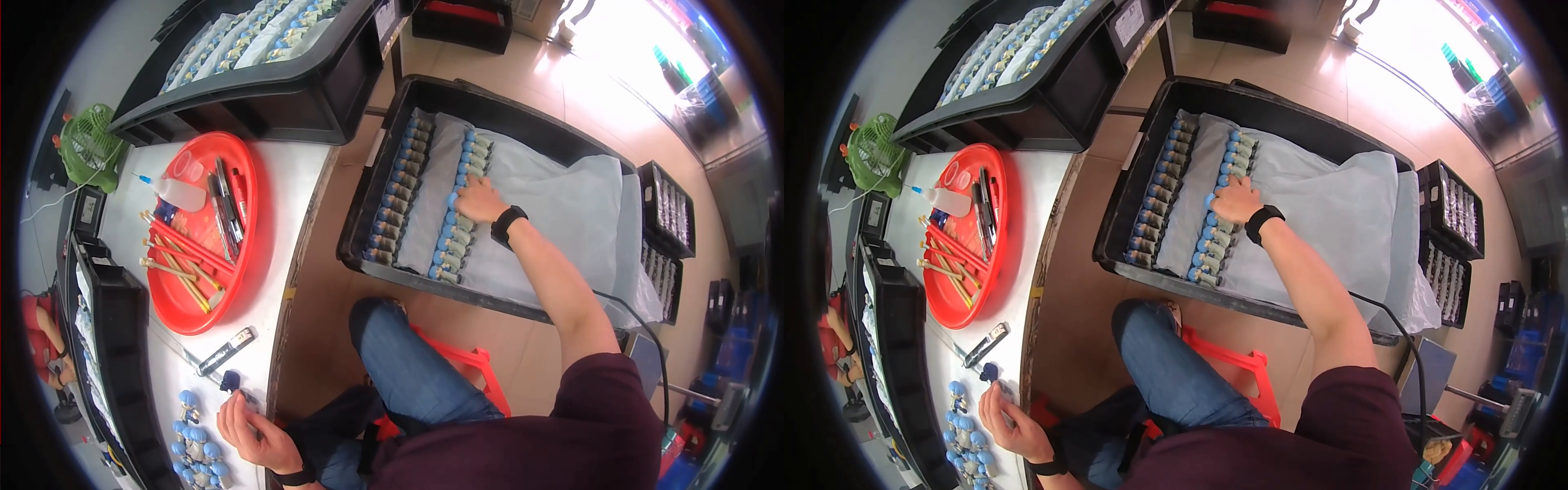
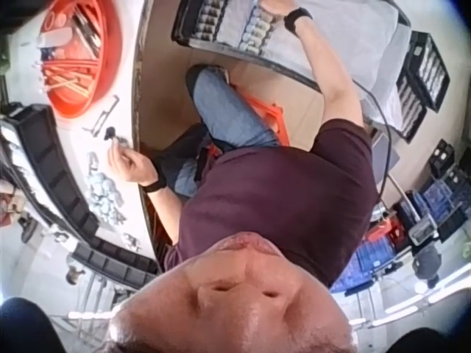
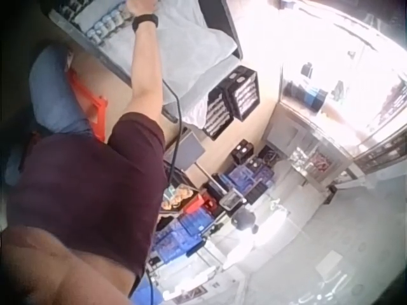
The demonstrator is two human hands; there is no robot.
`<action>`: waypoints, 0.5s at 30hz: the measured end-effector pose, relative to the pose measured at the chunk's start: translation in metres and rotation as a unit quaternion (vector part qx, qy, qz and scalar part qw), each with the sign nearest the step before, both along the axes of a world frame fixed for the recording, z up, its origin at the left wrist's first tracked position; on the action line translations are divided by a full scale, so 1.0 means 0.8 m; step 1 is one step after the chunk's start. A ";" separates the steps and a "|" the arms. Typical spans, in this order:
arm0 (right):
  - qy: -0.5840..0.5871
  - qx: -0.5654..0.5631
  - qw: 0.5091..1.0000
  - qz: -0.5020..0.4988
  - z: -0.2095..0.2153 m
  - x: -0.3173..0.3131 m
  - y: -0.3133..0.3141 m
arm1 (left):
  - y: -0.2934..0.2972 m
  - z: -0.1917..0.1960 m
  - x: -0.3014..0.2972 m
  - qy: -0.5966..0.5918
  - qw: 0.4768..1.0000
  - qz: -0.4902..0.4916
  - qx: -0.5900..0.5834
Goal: Assembling and applying glue to small plastic anime figurines at a workshop table.
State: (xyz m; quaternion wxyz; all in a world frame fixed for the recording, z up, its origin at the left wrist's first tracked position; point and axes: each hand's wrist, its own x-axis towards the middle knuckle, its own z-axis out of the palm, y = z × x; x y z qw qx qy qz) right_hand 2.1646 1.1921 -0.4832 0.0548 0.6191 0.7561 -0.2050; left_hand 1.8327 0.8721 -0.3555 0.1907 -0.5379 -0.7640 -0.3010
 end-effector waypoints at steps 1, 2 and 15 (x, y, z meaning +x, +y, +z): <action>0.000 0.000 1.000 0.000 -0.001 0.003 0.005 | 0.000 0.000 0.000 0.000 1.000 0.000 0.000; 0.012 0.000 1.000 -0.006 -0.002 0.002 0.010 | -0.001 0.000 -0.001 0.000 1.000 0.000 0.001; 0.268 0.229 0.909 -0.223 0.028 0.097 -0.014 | 0.007 -0.006 -0.002 0.008 1.000 -0.008 0.019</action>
